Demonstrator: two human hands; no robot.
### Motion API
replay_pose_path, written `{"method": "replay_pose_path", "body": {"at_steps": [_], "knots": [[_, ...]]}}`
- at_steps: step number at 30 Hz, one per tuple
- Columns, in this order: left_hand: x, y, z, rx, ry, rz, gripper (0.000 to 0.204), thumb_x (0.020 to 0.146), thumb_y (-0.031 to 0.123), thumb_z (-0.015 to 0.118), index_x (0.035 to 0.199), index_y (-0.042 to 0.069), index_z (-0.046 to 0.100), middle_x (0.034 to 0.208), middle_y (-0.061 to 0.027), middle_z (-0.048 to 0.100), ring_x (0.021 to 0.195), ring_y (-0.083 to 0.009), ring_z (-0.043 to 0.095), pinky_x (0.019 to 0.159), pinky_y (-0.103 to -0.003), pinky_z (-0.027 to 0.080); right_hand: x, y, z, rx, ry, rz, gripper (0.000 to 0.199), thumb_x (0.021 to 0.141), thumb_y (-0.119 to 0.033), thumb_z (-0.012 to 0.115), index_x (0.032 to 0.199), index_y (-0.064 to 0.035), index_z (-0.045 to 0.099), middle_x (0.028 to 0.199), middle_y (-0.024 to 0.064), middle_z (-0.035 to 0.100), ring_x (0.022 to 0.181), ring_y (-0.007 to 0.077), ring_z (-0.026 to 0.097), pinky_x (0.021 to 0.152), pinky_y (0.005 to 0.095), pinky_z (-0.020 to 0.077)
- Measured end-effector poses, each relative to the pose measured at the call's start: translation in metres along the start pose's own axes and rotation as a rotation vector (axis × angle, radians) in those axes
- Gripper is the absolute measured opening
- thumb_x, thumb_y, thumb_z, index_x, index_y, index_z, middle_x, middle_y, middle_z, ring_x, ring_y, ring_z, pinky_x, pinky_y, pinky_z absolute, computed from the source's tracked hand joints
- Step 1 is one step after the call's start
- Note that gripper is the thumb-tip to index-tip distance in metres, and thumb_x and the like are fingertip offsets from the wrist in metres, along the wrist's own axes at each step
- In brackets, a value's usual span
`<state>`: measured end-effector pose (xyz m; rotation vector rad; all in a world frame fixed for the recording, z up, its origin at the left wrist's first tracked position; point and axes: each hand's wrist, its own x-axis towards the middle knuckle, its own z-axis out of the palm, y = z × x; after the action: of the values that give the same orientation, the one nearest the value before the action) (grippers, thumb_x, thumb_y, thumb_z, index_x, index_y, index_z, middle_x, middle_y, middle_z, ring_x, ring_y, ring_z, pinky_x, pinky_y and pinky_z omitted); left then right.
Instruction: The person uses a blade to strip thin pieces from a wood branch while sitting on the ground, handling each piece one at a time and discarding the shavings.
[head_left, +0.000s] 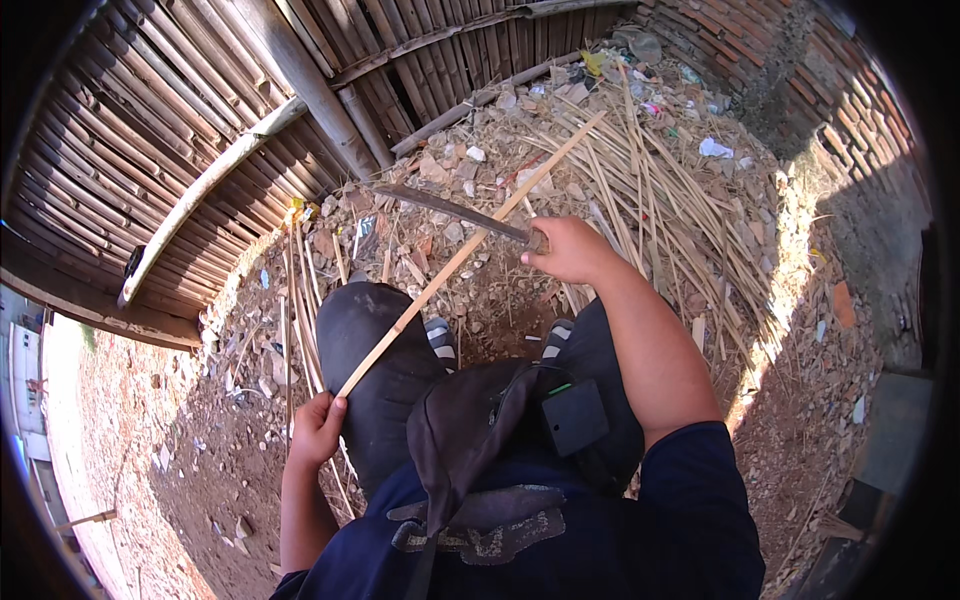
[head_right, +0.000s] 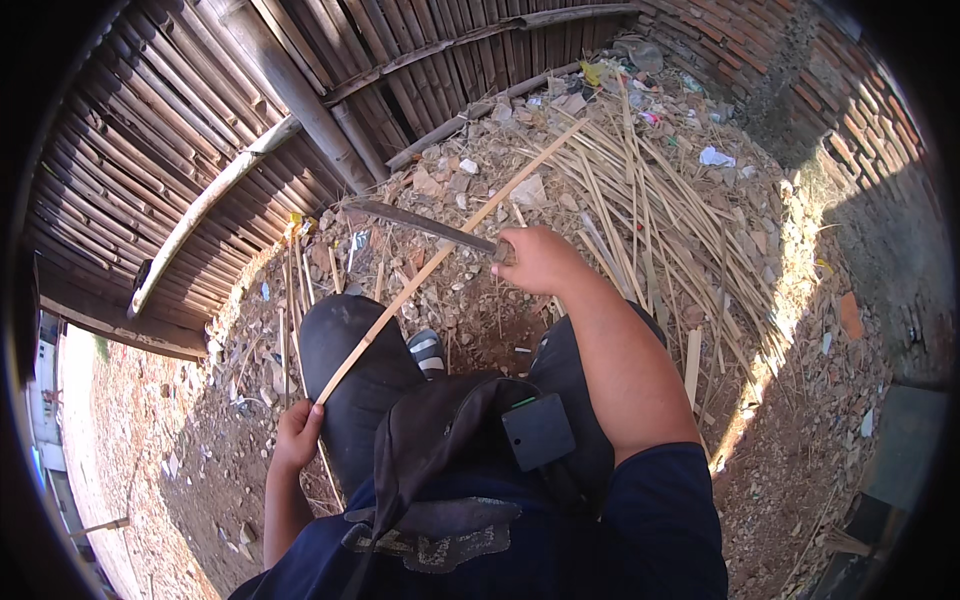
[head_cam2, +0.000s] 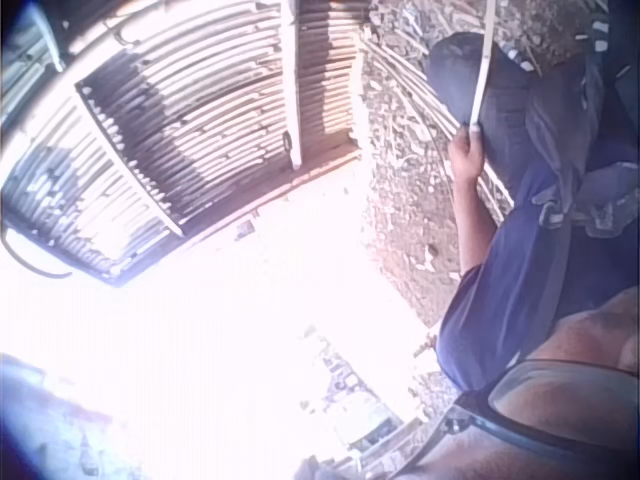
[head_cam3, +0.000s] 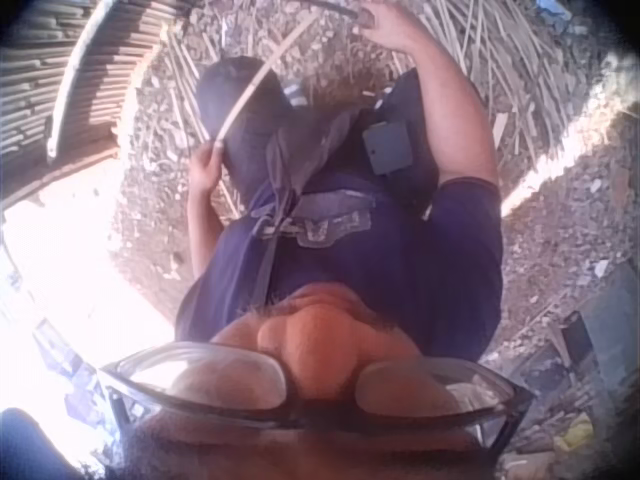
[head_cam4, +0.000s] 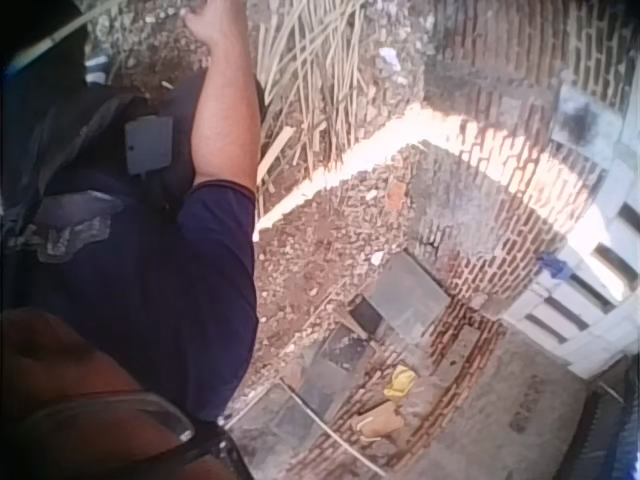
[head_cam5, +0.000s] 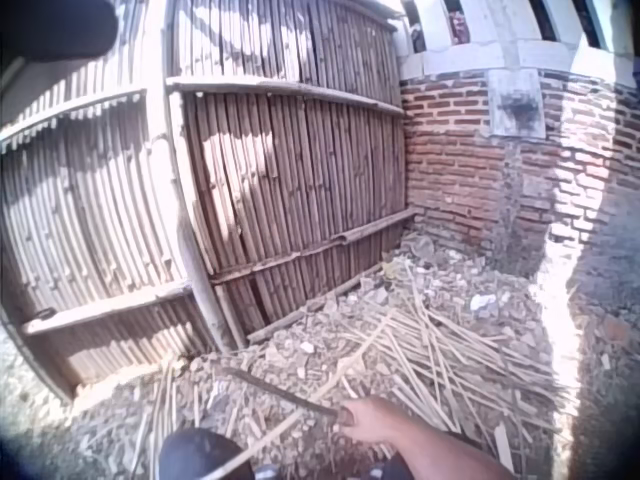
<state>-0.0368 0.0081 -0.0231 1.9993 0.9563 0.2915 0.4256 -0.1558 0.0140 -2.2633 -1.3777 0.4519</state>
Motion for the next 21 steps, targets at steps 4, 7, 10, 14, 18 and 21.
{"method": "replay_pose_path", "body": {"at_steps": [4,7,10,14,18,21], "knots": [[-0.0001,-0.0052,0.0003,0.038,0.018,0.017,0.049,0.103,0.035,0.062,0.068,0.005,0.046,0.059,0.0044,0.042,0.059,-0.0059,0.036,0.05,-0.029,0.031,0.001,0.0017,0.0008,-0.006,-0.006,-0.002,0.046,0.081,-0.036,0.079,0.111,-0.0034,0.067,0.09,0.0245,0.069,0.091,0.0428,0.067,0.081,0.0476,0.0522],[0.0004,-0.004,0.0011,0.023,0.016,0.006,0.048,0.102,0.035,0.062,0.068,0.005,0.047,0.059,0.004,0.042,0.059,-0.0061,0.036,0.05,-0.03,0.031,0.0008,0.004,0.0026,-0.006,0.004,-0.006,0.046,0.081,-0.036,0.079,0.111,-0.0035,0.067,0.09,0.0244,0.068,0.091,0.0423,0.067,0.08,0.0472,0.0521],[0.0005,-0.0032,0.0005,0.025,0.014,-0.004,0.049,0.102,0.036,0.063,0.068,0.005,0.047,0.058,0.0033,0.042,0.059,-0.0065,0.036,0.051,-0.03,0.031,-0.0006,0.0019,0.0009,-0.001,-0.006,0.0,0.047,0.081,-0.037,0.079,0.112,-0.0035,0.067,0.091,0.0243,0.069,0.091,0.042,0.067,0.08,0.0473,0.0521],[0.0007,-0.0073,-0.0005,0.048,0.018,0.01,0.049,0.102,0.036,0.063,0.068,0.004,0.047,0.058,0.0025,0.042,0.059,-0.0072,0.037,0.051,-0.03,0.032,-0.0007,0.001,0.0006,-0.002,-0.002,0.004,0.048,0.081,-0.037,0.079,0.114,-0.0039,0.067,0.092,0.0241,0.069,0.092,0.0415,0.068,0.081,0.0471,0.0522],[0.0012,-0.0056,0.0004,0.055,0.024,0.008,0.048,0.102,0.035,0.063,0.068,0.004,0.048,0.058,0.0023,0.042,0.059,-0.0074,0.037,0.051,-0.031,0.032,-0.0012,0.0003,-0.0005,-0.016,-0.018,0.012,0.05,0.082,-0.039,0.079,0.116,-0.0044,0.066,0.093,0.0238,0.069,0.094,0.0411,0.067,0.082,0.0469,0.0524],[0.0015,-0.0034,-0.0002,0.045,0.02,0.006,0.048,0.102,0.034,0.063,0.068,0.004,0.048,0.058,0.0026,0.042,0.059,-0.0071,0.036,0.05,-0.031,0.032,-0.0006,0.0038,0.0016,-0.017,-0.009,0.003,0.05,0.082,-0.039,0.078,0.116,-0.0045,0.066,0.092,0.0235,0.068,0.093,0.0409,0.067,0.081,0.047,0.0523]]}}
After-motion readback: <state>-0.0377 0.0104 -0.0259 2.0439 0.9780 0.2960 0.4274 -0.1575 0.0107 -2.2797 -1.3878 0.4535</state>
